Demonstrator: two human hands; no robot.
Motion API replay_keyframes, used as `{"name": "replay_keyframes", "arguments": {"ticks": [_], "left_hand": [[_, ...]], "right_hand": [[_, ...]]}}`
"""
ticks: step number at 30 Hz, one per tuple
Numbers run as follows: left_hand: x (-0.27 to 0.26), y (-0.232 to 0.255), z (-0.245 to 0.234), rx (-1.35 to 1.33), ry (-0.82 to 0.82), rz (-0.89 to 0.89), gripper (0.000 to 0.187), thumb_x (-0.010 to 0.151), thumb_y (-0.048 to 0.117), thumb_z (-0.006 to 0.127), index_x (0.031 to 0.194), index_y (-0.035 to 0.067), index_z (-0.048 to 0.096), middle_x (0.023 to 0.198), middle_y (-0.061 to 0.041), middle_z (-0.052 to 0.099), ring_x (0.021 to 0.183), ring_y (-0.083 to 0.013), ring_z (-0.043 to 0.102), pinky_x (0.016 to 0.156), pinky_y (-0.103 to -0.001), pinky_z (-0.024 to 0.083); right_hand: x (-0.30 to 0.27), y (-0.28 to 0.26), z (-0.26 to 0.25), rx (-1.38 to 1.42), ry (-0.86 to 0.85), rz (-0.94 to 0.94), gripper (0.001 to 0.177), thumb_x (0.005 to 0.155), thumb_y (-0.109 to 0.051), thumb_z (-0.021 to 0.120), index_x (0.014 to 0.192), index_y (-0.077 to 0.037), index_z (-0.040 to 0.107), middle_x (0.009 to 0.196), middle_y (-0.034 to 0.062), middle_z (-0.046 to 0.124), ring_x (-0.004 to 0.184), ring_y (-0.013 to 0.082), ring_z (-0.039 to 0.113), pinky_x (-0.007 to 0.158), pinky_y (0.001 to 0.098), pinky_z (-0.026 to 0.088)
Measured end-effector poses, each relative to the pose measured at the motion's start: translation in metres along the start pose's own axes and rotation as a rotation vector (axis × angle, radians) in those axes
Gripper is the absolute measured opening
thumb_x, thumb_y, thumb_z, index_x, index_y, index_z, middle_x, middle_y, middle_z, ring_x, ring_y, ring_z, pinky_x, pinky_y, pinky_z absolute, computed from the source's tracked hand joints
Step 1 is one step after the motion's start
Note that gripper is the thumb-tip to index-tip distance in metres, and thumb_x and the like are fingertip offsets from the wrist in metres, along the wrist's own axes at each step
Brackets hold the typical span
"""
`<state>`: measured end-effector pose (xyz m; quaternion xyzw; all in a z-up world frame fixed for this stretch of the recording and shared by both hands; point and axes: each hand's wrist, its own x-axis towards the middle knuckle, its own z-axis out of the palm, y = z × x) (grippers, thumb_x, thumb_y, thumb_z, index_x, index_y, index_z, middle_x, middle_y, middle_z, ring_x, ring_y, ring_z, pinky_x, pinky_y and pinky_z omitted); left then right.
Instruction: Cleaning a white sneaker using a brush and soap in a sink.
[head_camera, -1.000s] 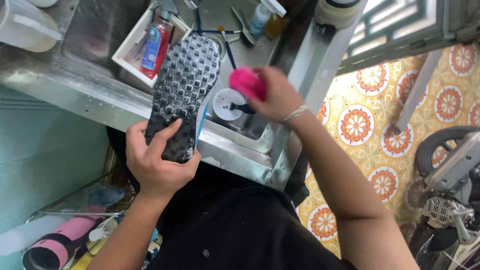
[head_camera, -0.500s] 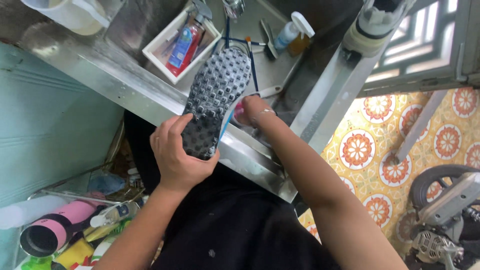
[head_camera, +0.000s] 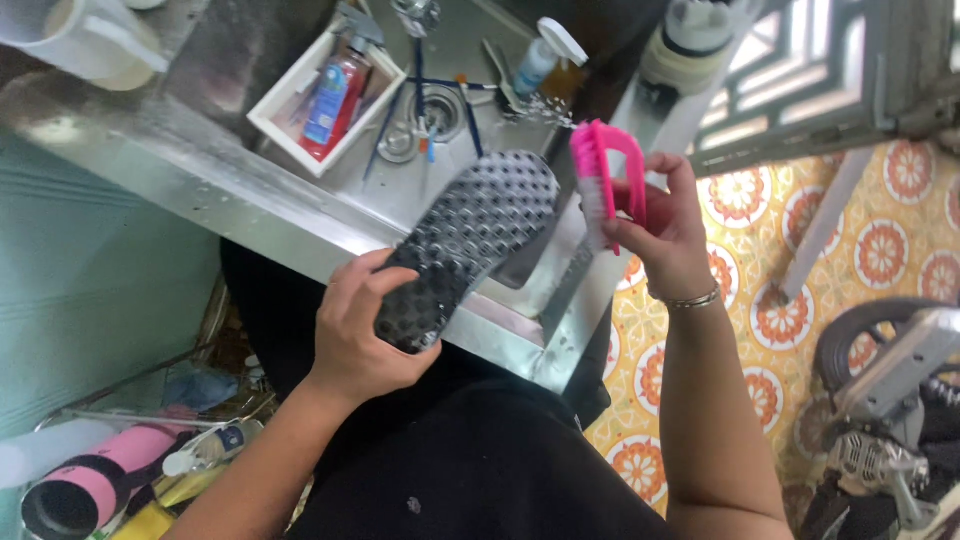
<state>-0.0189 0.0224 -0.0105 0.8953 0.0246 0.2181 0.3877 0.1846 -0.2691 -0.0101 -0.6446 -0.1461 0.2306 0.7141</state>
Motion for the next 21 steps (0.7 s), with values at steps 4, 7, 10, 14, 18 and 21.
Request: {"name": "replay_keyframes", "arguments": {"ticks": [4,7,10,14,18,21], "left_hand": [[0.007,0.014,0.015,-0.092,-0.17,0.051,0.077,0.054,0.021,0.091,0.121,0.012,0.055,0.127,-0.02,0.06,0.116,-0.0421,0.062,0.099,-0.049,0.052],[0.009,0.018,0.02,-0.14,-0.256,0.047,0.078,0.054,0.021,0.091,0.123,0.012,0.056,0.125,-0.019,0.061,0.115,-0.0418,0.063,0.097,-0.048,0.052],[0.006,0.02,0.023,-0.128,-0.252,0.041,0.078,0.055,0.019,0.09,0.125,0.013,0.055,0.125,-0.018,0.061,0.114,-0.042,0.063,0.097,-0.049,0.053],[-0.005,0.015,0.027,-0.093,-0.242,0.059,0.076,0.055,0.018,0.091,0.12,0.012,0.051,0.124,-0.019,0.06,0.112,-0.0427,0.063,0.094,-0.049,0.053],[-0.007,0.013,0.027,-0.138,-0.205,0.072,0.074,0.058,0.018,0.092,0.113,0.01,0.044,0.126,-0.018,0.06,0.113,-0.042,0.064,0.093,-0.048,0.053],[-0.006,0.014,0.028,-0.119,-0.193,0.068,0.073,0.057,0.017,0.092,0.111,0.01,0.044,0.125,-0.019,0.061,0.112,-0.0427,0.064,0.092,-0.049,0.054]], "right_hand": [[-0.006,-0.028,0.027,-0.469,0.01,-0.092,0.061,0.087,-0.016,0.076,0.14,-0.013,0.048,0.119,0.0054,0.067,0.101,0.0119,0.065,0.077,0.0271,0.055],[0.001,-0.007,0.019,-1.244,-0.018,-0.446,0.048,0.082,-0.041,0.087,0.114,-0.011,0.068,0.102,0.0101,0.069,0.092,0.0286,0.068,0.078,0.038,0.055],[0.007,0.012,0.029,-1.193,0.042,-0.462,0.046,0.087,-0.053,0.082,0.098,-0.01,0.071,0.089,0.0092,0.065,0.083,0.03,0.067,0.073,0.0386,0.053],[0.011,0.004,0.067,-1.037,-0.115,-0.702,0.048,0.076,-0.055,0.089,0.084,-0.012,0.07,0.079,0.0058,0.064,0.073,0.0249,0.067,0.065,0.0371,0.053],[0.037,0.03,0.004,-1.068,-0.086,-0.603,0.046,0.07,-0.052,0.091,0.083,-0.014,0.07,0.076,0.0038,0.065,0.073,0.0227,0.068,0.064,0.0355,0.053],[0.043,0.03,0.003,-1.207,-0.043,-0.554,0.037,0.084,-0.045,0.089,0.089,-0.015,0.069,0.082,0.0017,0.068,0.076,0.0196,0.07,0.07,0.0337,0.056]]}}
